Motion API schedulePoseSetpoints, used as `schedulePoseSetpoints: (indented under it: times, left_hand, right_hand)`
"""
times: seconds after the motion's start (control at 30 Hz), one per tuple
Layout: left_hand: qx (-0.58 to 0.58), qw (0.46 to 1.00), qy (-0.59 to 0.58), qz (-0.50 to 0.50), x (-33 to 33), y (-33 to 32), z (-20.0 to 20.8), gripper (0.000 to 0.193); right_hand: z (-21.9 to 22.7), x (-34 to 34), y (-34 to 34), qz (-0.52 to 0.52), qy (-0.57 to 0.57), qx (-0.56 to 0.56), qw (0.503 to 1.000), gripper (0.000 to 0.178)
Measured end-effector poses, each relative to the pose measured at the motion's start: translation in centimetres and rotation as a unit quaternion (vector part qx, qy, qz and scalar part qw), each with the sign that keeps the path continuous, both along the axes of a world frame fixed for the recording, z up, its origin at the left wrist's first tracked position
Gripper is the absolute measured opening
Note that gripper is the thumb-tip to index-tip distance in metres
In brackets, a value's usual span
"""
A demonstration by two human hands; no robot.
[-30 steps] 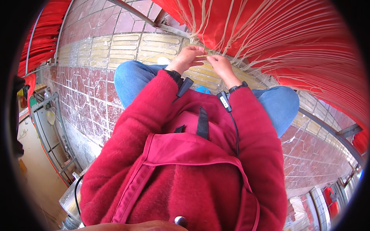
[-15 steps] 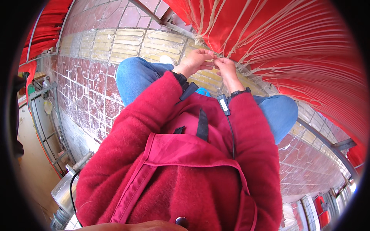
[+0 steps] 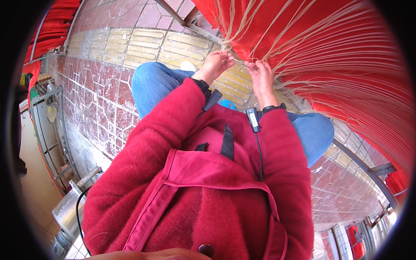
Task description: The person sits cross-legged and uses both hands to tie knots in a red fishing net, repeatedly pulling and tightening the twine to secure the mesh.
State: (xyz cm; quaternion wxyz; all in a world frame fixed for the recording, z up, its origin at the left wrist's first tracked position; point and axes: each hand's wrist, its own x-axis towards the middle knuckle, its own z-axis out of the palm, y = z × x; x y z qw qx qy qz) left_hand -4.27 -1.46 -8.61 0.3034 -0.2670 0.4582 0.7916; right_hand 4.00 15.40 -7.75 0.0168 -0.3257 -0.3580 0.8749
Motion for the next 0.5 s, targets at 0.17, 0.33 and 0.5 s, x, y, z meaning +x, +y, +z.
schedulePoseSetpoints:
  times: [0.17, 0.33, 0.5]
  left_hand:
    - [0.034, 0.998, 0.008, 0.051, -0.9, -0.6, -0.6, 0.018]
    - [0.029, 0.994, -0.004, 0.102, -1.9, -1.0, -1.4, 0.021]
    - [0.042, 0.986, -0.012, 0.158, -3.1, -2.3, -2.1, 0.024]
  right_hand:
    - [-1.0, 0.2, 0.9, -0.021, 0.002, -0.037, 0.999, 0.008]
    - [-2.1, 0.5, 1.6, -0.053, -0.026, -0.077, 0.995, 0.01]
    - [-2.6, 0.5, 2.7, -0.053, -0.012, -0.122, 0.991, 0.011]
